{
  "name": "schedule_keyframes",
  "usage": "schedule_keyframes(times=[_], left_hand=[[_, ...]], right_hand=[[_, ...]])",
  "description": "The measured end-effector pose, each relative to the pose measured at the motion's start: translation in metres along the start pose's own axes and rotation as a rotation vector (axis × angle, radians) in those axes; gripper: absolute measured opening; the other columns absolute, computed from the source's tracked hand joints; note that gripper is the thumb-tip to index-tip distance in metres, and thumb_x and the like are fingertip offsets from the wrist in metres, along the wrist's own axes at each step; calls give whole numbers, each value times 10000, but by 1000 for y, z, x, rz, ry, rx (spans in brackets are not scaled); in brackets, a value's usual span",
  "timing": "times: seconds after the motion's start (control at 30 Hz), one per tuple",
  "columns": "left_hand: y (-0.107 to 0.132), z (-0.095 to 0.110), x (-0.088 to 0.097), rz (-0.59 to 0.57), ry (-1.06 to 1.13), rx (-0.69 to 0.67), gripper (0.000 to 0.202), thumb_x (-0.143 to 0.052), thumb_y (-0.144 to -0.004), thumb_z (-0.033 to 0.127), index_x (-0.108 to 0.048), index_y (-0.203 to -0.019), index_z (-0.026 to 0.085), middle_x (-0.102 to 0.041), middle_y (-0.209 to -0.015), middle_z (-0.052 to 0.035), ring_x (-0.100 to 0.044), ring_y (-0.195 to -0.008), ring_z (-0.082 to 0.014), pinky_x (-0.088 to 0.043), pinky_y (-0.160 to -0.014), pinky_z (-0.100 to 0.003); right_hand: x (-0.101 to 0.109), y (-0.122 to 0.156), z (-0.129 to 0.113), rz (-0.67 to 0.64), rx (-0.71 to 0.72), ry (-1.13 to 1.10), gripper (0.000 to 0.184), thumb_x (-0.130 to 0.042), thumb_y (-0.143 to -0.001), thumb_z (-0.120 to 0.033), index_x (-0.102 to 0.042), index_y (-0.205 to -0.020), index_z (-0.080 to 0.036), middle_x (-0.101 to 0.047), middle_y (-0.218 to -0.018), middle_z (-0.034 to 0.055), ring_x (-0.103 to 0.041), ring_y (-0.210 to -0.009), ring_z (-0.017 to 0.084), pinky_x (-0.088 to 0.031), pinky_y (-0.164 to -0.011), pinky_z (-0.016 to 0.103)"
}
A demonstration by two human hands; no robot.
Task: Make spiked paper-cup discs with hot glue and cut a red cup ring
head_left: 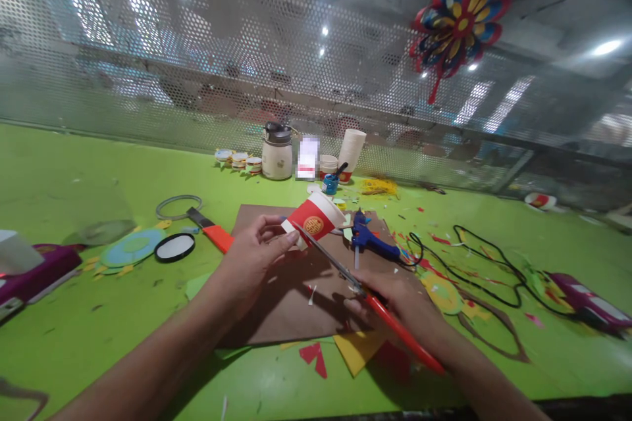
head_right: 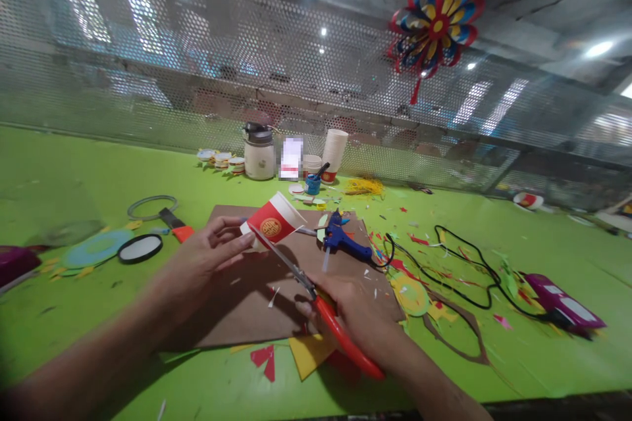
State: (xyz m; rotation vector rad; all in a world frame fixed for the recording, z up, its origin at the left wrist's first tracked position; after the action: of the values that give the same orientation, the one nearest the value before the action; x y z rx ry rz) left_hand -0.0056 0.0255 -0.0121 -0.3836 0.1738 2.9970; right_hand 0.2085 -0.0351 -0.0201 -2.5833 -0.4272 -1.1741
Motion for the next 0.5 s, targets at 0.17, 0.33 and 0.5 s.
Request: schedule_keyframes(times=[0.17,0.33,0.5], left_hand=[[-2,-2,0,2,44,8,376,-805,-749,265,-585,-1045,186,-750,-1035,-101,-757,-838,-234,-599,-721,-324],[-2,-4,0,23,41,-3,374,-800,-753,253,-594,-1056,178,-740,-1053,-104,-752,-826,-218,-596,-699,-301],[-3,-4,0,26,26,-24,381,-801,-753,272,-591,-1056,173,-738,-1047,-99,-743,-832,-209,-587,-714,-297]], right_hand=[[-1,3,-1,42,7,35,244,-543,-910,-255,-733,-1055,-207,-714,-756,0,-636,-660,162,-484,-625,220],[-4,3,0,52,-15,37,282,-530,-911,-305,-752,-1070,-234,-713,-737,5,-649,-659,177,-487,-599,222],[-5,2,2,104,8,45,255,-540,-891,-299,-761,-986,-216,-693,-699,13,-626,-624,175,-479,-572,221]])
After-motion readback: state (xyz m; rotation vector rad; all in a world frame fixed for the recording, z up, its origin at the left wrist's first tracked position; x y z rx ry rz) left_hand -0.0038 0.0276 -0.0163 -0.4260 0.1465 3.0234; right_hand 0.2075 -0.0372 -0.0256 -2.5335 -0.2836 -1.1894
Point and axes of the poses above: each hand's wrist, its own y-axis away from the middle knuckle, its own x-axis out of the back of the hand, z = x × y, the point moved 2 cm from there along -y, towards the middle knuckle
